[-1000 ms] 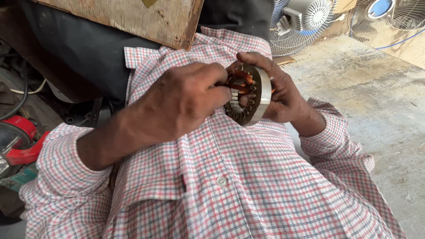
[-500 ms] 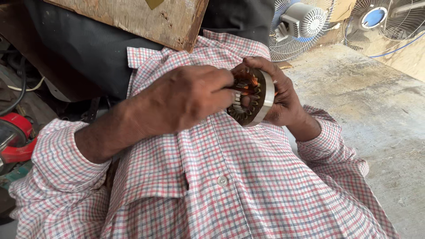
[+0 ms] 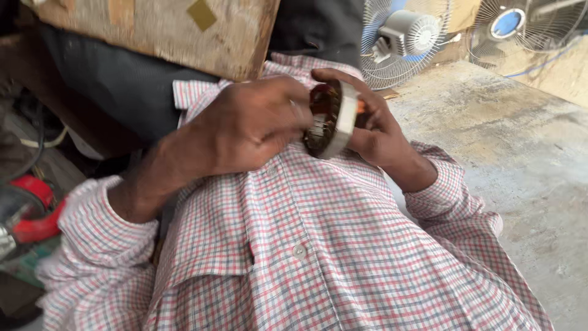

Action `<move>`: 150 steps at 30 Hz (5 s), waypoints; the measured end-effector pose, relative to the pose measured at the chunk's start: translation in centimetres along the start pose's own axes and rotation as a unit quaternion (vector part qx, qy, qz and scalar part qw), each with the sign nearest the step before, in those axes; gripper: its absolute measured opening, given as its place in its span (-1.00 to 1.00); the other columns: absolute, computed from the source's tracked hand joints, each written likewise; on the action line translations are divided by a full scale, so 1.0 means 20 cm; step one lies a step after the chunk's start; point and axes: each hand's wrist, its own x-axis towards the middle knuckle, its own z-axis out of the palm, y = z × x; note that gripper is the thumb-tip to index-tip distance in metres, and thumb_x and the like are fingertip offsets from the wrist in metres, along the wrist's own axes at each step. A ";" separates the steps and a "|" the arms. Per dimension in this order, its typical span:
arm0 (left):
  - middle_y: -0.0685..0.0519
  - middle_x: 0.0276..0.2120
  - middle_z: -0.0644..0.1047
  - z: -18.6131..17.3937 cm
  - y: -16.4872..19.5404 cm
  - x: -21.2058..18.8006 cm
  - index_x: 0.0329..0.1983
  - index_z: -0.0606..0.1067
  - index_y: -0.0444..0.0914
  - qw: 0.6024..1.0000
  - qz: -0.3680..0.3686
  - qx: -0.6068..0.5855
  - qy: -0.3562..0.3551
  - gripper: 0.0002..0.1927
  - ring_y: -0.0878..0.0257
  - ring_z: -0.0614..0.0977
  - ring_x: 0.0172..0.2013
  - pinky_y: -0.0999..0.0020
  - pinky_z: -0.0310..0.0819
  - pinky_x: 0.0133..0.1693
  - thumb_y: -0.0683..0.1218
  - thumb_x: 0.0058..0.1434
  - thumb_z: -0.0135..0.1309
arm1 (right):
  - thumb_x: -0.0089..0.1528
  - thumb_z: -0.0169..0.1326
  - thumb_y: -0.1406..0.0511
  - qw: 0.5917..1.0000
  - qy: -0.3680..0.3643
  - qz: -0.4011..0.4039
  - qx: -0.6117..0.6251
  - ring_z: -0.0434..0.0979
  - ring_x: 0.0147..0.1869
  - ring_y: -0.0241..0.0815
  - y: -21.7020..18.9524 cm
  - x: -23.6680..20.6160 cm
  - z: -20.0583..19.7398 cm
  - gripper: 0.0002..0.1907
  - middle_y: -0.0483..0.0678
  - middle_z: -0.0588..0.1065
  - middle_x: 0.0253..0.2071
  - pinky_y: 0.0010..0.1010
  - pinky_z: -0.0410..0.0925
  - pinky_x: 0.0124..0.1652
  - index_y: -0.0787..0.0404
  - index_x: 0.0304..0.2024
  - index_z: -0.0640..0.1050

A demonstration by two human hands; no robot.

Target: The person holds a fan motor stator and wraps copper wire around its core. They use scissors to cut a small piece of tape and apply it to the winding. The person continues to adjust and secure the wire on the stator throughout the clip.

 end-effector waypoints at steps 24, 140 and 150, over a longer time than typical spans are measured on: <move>-0.06 -0.13 0.61 0.29 -0.29 0.06 0.03 0.48 -0.33 0.934 -0.341 -0.107 -0.003 -0.73 0.20 0.75 -0.11 0.33 0.75 -0.11 -0.20 0.30 0.22 | 0.39 0.19 0.34 0.956 0.157 -0.057 -0.240 0.70 -0.11 -0.26 0.06 0.05 -0.15 -0.69 0.03 0.58 -0.15 -0.51 0.62 -0.11 0.43 0.07 0.45; -0.17 -0.33 0.46 0.22 -0.28 0.17 -0.34 0.53 -0.39 0.856 -0.365 0.326 -0.163 -0.70 0.05 0.57 -0.36 0.04 0.49 -0.38 -0.03 0.37 0.17 | 0.35 0.18 0.43 0.943 0.192 -0.098 -0.252 0.62 -0.24 -0.32 0.29 0.13 -0.34 -0.84 0.00 0.59 -0.23 -0.51 0.52 -0.24 0.36 -0.03 0.63; -0.10 -0.21 0.60 0.22 -0.30 0.24 -0.13 0.52 -0.34 0.970 -0.190 0.154 -0.005 -0.87 0.07 0.71 -0.23 0.23 0.65 -0.25 -0.31 0.28 0.17 | 0.35 0.18 0.42 0.942 0.187 -0.106 -0.258 0.62 -0.25 -0.30 0.27 0.12 -0.34 -0.82 0.01 0.57 -0.24 -0.49 0.52 -0.26 0.35 -0.01 0.63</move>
